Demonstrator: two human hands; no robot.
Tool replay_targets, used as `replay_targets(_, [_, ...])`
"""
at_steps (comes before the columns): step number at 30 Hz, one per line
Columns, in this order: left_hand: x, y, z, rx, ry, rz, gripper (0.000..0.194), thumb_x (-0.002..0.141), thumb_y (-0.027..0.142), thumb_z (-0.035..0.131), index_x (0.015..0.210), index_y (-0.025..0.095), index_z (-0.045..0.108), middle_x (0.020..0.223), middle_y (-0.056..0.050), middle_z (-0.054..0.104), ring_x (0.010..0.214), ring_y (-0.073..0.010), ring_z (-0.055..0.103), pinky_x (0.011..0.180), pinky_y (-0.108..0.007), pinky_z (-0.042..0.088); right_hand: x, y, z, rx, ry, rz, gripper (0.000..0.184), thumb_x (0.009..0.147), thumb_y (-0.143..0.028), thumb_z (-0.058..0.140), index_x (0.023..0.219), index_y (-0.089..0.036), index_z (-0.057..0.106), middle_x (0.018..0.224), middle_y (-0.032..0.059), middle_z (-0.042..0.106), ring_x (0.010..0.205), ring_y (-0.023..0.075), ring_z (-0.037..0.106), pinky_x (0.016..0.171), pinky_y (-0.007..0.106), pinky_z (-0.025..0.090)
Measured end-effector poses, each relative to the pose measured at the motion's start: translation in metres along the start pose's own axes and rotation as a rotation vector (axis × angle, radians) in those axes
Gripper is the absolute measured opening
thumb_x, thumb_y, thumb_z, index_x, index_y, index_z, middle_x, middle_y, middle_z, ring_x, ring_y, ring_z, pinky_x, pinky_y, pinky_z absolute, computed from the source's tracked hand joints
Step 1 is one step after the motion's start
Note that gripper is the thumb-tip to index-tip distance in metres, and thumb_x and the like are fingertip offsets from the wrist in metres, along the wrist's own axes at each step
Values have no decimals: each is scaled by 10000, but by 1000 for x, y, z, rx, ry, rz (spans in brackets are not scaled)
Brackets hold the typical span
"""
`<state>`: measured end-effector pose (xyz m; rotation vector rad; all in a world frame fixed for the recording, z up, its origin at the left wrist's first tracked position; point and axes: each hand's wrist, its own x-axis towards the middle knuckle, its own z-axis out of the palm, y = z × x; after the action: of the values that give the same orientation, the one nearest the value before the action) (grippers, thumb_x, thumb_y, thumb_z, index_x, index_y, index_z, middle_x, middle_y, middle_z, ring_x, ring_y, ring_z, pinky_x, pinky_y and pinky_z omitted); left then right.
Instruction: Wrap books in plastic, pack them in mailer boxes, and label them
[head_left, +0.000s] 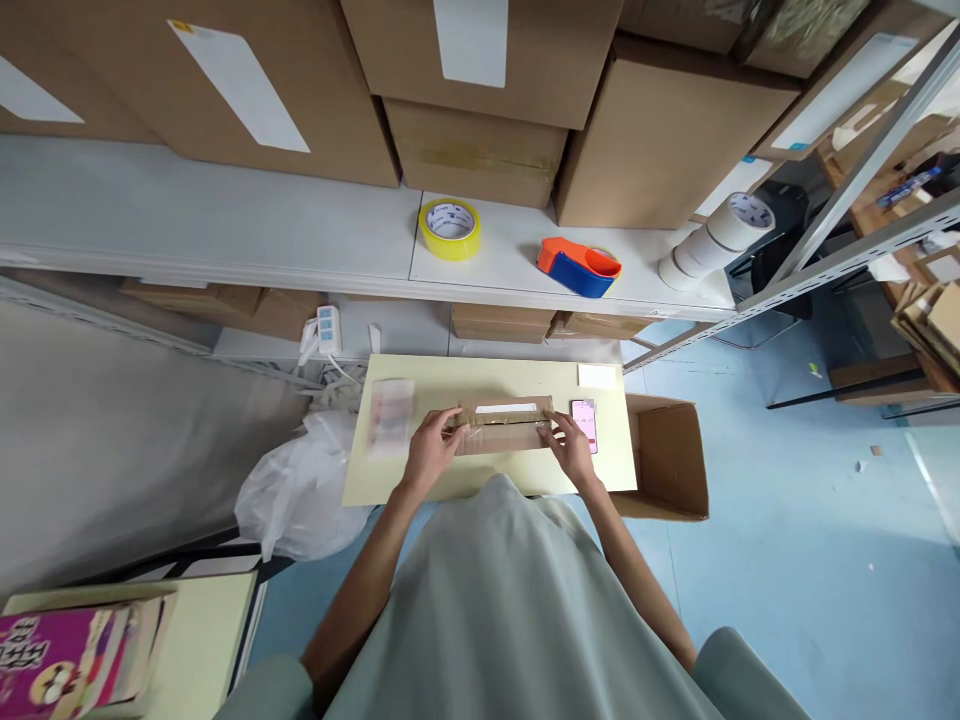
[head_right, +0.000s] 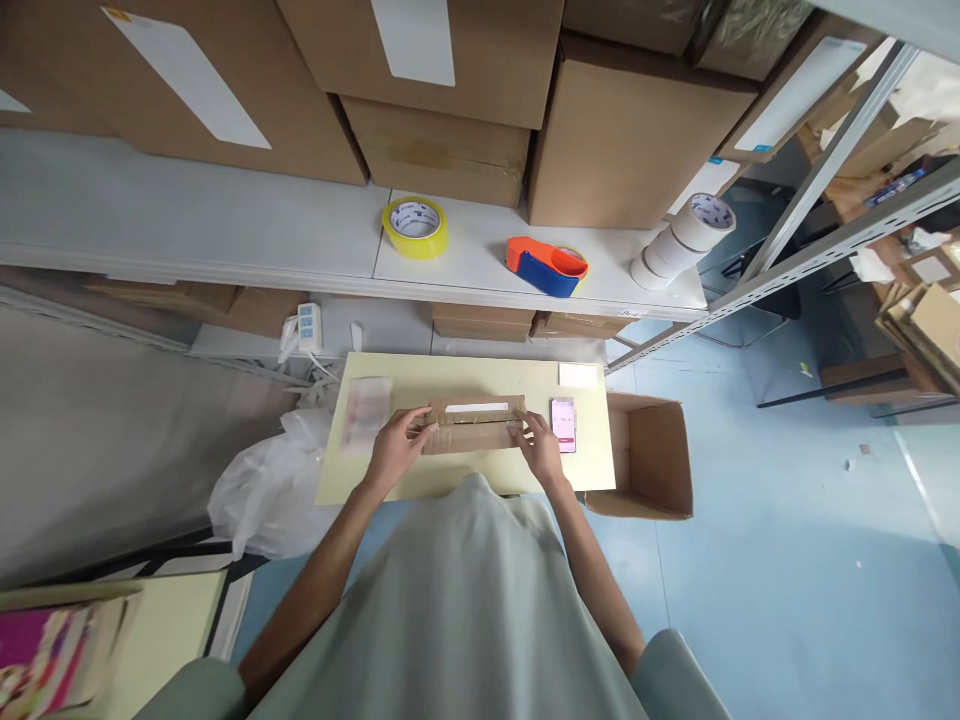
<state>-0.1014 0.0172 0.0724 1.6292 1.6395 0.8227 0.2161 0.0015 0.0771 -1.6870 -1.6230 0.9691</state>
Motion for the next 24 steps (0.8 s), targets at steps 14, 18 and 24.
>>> replay_targets(14, [-16,2,19,232,45,-66,508,931,403,756,1400,236,660,1168,-115,735,902,-277,758,803,-363,605,-15,-6,8,-138,26,30,567,1031,-454,598,1565,-270,549,1258,119,715,901,242,753,801,426,691])
replay_targets(18, [-18,6,19,351,28,-16,514,974,374,703,1458,217,633,1169,-133,724,1009,-311,743,788,-352,591,-16,-6,7,-216,2,11,560,1044,-429,589,1582,-280,548,1256,117,701,884,243,766,789,408,679])
replay_targets(24, [-18,10,9,221,-22,55,373,1018,478,662,1311,258,734,1166,-107,717,1005,-276,744,876,-381,627,-15,-1,6,-209,13,-30,445,1074,-456,562,1476,-303,675,1357,119,681,855,225,774,807,413,678])
